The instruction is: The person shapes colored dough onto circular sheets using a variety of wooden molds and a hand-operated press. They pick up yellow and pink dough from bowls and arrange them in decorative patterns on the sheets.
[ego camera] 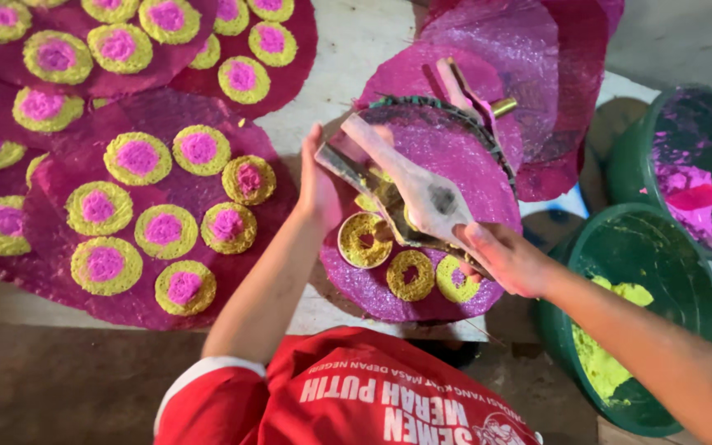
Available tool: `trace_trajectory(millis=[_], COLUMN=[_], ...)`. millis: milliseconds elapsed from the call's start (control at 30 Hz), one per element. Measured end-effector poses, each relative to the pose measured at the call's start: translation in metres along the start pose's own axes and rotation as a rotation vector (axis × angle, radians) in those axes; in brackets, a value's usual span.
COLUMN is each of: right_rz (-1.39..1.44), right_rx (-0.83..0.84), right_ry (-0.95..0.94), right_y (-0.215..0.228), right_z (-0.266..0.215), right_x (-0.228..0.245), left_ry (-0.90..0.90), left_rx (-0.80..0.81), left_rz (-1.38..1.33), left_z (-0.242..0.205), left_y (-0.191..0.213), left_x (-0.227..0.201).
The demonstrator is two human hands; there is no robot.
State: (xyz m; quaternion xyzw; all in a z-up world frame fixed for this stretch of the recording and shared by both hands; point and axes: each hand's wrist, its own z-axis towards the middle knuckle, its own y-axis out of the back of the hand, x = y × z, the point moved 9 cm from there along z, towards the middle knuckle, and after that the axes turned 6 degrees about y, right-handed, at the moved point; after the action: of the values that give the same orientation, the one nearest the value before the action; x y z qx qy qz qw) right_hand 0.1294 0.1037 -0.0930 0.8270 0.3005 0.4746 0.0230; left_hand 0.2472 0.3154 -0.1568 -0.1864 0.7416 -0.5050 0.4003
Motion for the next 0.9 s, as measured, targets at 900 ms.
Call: trace_trajectory(millis=[900], right_rz=[0.660], right_rx=[-0.582], right_ry=[0.530], right_y=[-0.014], right_z=[-0.052], right_x=[-0.056], left_ry=[-0.306], left_rx=[-0.394], left_rz=[1.872], left_z=[-0.101], left_y=[-0.030], left_x=[0.034])
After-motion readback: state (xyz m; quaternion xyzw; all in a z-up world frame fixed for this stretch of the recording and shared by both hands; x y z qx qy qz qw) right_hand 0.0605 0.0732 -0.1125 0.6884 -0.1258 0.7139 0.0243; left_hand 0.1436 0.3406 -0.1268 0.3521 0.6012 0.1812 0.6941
